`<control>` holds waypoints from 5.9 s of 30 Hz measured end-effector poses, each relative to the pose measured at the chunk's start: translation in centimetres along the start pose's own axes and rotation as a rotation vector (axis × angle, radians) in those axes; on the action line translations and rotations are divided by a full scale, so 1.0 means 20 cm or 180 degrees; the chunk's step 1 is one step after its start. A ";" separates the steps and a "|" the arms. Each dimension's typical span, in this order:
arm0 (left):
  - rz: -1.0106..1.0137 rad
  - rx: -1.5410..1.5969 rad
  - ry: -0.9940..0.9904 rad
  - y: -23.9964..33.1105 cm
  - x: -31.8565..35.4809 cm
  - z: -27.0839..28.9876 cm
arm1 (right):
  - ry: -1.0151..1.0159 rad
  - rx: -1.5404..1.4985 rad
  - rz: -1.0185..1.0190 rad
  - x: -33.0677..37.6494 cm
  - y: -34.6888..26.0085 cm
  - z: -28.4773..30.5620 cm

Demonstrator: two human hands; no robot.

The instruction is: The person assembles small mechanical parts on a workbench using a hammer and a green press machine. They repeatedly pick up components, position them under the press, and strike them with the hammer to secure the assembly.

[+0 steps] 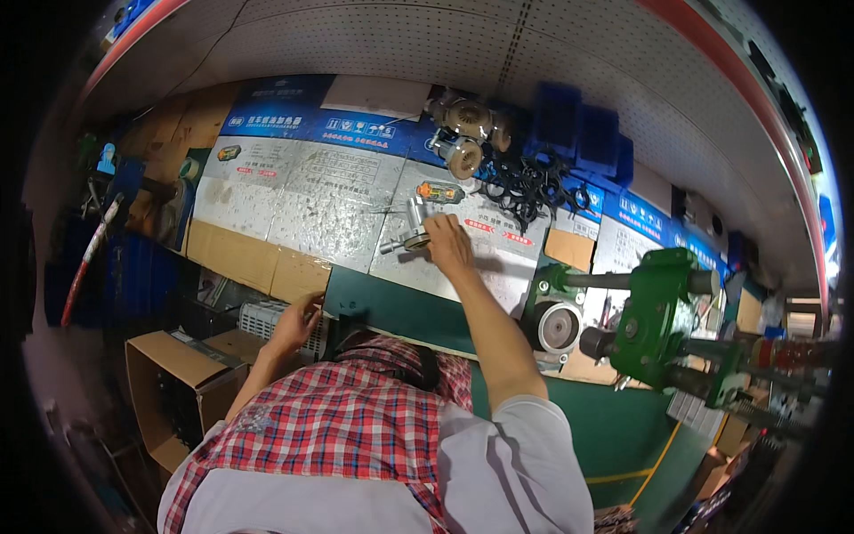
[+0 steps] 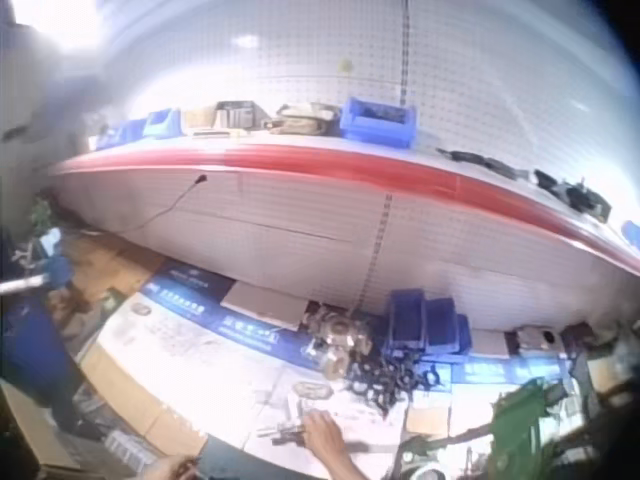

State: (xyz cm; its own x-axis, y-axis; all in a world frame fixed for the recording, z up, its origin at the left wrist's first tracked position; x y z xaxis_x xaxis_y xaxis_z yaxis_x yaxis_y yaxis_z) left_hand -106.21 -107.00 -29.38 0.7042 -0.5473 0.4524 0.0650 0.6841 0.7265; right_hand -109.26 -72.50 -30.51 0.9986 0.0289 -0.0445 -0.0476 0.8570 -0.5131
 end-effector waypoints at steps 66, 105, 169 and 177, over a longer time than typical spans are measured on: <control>-0.1300 -0.3512 0.0330 -0.39 -1.07 0.64 | -0.0667 -0.2665 -0.2056 -0.52 -0.01 -0.79; -0.0856 -0.1557 0.0428 -0.22 -0.71 0.49 | 0.0973 0.0262 -0.2446 -0.81 0.95 0.45; -0.0739 -0.0097 -0.1095 0.67 -0.39 -1.27 | 0.0249 -0.2691 -0.2315 1.45 0.29 0.35; -0.1402 -0.1015 -0.1129 0.61 -0.48 -1.32 | 0.0262 -0.2197 -0.2811 1.68 0.22 0.13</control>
State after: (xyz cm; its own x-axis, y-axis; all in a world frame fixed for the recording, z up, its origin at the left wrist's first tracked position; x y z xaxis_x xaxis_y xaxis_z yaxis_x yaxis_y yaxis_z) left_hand -93.44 -80.61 -38.47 0.2909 -0.8980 0.3302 0.5396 0.4390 0.7184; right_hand -75.82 -66.47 -32.10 0.6853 -0.5034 0.5262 0.6476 0.0909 -0.7565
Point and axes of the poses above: each hand's wrist, its own x-axis away from the middle knuckle, its own z-axis out of the back of the hand, y = z × x, the point moved 8 cm from there along -x, towards the middle knuckle, and after that the axes turned 10 degrees about -y, right-handed, at the moved point
